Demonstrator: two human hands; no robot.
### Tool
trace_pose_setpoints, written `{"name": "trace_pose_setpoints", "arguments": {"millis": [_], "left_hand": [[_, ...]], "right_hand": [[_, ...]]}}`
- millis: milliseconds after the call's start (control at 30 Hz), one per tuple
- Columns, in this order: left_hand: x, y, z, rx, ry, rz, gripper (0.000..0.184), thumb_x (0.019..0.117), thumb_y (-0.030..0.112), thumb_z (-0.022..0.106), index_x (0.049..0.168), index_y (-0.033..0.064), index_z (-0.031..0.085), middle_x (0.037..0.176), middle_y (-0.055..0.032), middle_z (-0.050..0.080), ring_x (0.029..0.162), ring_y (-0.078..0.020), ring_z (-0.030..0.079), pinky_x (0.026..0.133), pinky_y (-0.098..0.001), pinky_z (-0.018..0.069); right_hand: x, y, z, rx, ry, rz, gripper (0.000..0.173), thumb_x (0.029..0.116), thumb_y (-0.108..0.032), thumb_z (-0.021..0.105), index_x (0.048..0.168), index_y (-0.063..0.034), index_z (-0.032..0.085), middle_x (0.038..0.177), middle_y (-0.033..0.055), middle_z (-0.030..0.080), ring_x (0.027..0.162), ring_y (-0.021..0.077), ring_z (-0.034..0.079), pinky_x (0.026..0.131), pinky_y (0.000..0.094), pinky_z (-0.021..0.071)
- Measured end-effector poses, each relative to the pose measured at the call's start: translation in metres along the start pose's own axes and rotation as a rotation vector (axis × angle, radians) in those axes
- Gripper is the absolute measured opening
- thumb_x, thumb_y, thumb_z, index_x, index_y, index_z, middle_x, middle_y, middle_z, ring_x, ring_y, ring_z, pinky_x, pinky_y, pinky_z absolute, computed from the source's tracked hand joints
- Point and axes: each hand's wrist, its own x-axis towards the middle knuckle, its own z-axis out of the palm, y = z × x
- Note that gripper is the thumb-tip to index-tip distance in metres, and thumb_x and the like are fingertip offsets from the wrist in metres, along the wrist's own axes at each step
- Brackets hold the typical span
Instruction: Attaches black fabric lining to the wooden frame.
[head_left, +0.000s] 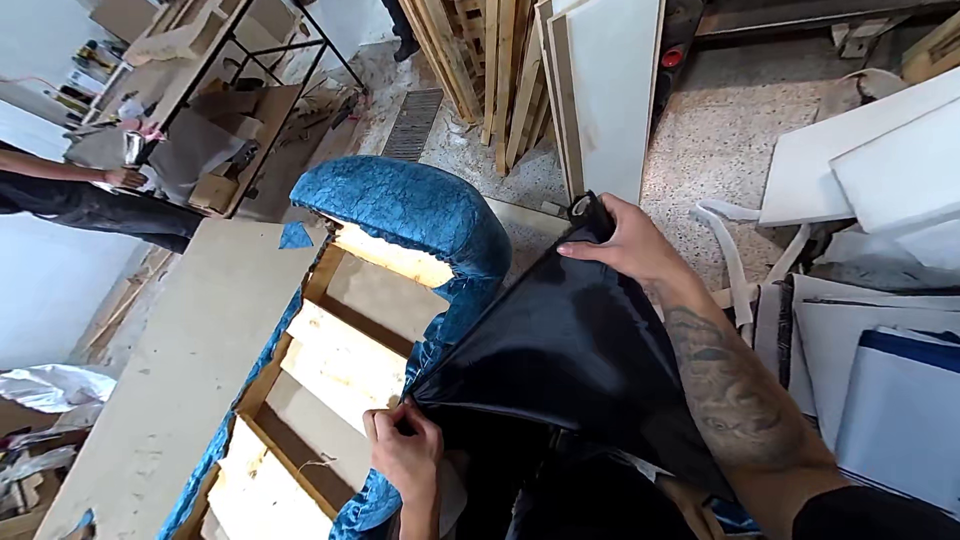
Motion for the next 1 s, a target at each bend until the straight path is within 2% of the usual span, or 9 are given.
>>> {"name": "trace_pose_setpoints", "arguments": {"millis": [167,233,300,367,500,600,733,867,1000], "left_hand": [[-0.001,0.000,0.001,0.002,0.009,0.005,0.016,0.0897,0.012,0.066,0.080,-0.0013,0.064,0.085,-0.0146,0.060,0.073,-0.0266,0.062,0.061,-0.0400,0.0535],[-0.001,0.000,0.002,-0.001,0.010,0.005,0.017,0.0898,0.012,0.066,0.080,-0.0015,0.064,0.085,-0.0147,0.060,0.072,-0.0265,0.062,0.060,-0.0406,0.0534],[0.000,0.000,0.002,-0.005,0.002,-0.003,0.018,0.0904,0.013,0.066,0.080,-0.0011,0.064,0.085,-0.0145,0.060,0.072,-0.0267,0.062,0.060,-0.0415,0.0535],[0.000,0.001,0.002,-0.010,-0.008,-0.012,0.019,0.0903,0.014,0.066,0.079,-0.0013,0.064,0.085,-0.0150,0.060,0.073,-0.0277,0.063,0.061,-0.0427,0.0536],[-0.002,0.001,0.001,-0.018,-0.016,-0.019,0.019,0.0898,0.013,0.066,0.079,-0.0020,0.064,0.085,-0.0157,0.061,0.073,-0.0286,0.063,0.061,-0.0432,0.0537],[-0.001,0.001,0.002,-0.024,-0.010,-0.012,0.018,0.0896,0.013,0.066,0.079,-0.0019,0.063,0.085,-0.0154,0.060,0.073,-0.0282,0.063,0.060,-0.0424,0.0535],[-0.002,0.001,0.002,-0.016,-0.015,-0.018,0.020,0.0911,0.015,0.066,0.079,-0.0012,0.063,0.085,-0.0146,0.060,0.072,-0.0266,0.062,0.061,-0.0413,0.0534],[-0.003,0.001,0.000,-0.016,-0.010,-0.025,0.020,0.0904,0.015,0.066,0.080,-0.0010,0.063,0.084,-0.0142,0.060,0.072,-0.0264,0.063,0.060,-0.0417,0.0537],[-0.003,0.001,0.000,-0.014,-0.005,-0.029,0.019,0.0905,0.015,0.065,0.080,-0.0009,0.065,0.085,-0.0156,0.061,0.072,-0.0270,0.063,0.060,-0.0416,0.0536]], "right_hand": [[0.019,0.015,-0.024,0.487,-0.526,-0.047,0.057,0.0825,-0.014,0.081,0.135,-0.0057,0.059,0.119,0.0094,0.071,0.106,0.0171,0.070,0.094,0.0353,0.0592],[0.021,0.007,-0.019,0.241,-0.316,0.009,0.041,0.0832,-0.016,0.085,0.120,-0.0061,0.069,0.106,0.0084,0.074,0.096,0.0173,0.072,0.088,0.0392,0.0616],[0.022,0.001,-0.004,-0.148,0.023,0.058,0.047,0.0726,-0.040,0.093,0.103,-0.0091,0.074,0.090,0.0084,0.074,0.085,0.0221,0.072,0.079,0.0514,0.0590],[0.021,0.008,0.005,-0.178,0.105,0.021,0.049,0.0715,-0.045,0.092,0.098,-0.0083,0.073,0.086,0.0080,0.073,0.082,0.0217,0.071,0.078,0.0517,0.0589],[0.029,0.028,0.001,0.468,-0.227,0.077,0.042,0.0805,-0.009,0.080,0.118,-0.0012,0.063,0.103,0.0103,0.073,0.093,0.0185,0.073,0.085,0.0393,0.0623],[0.042,0.034,0.012,0.416,-0.128,0.136,0.055,0.0678,0.005,0.084,0.119,-0.0013,0.064,0.106,0.0129,0.072,0.095,0.0223,0.072,0.084,0.0430,0.0625],[0.045,0.036,0.035,0.150,-0.065,0.042,0.061,0.0812,-0.013,0.084,0.136,-0.0081,0.058,0.120,0.0127,0.069,0.111,0.0222,0.068,0.097,0.0472,0.0571],[0.044,0.037,0.031,0.335,-0.236,0.034,0.045,0.1052,-0.036,0.054,0.142,-0.0105,0.054,0.133,0.0068,0.064,0.122,0.0134,0.062,0.106,0.0387,0.0514],[0.052,0.038,0.033,0.080,-0.066,0.066,0.046,0.1067,-0.043,0.052,0.135,-0.0079,0.059,0.121,0.0121,0.068,0.114,0.0189,0.065,0.102,0.0463,0.0523]]}}
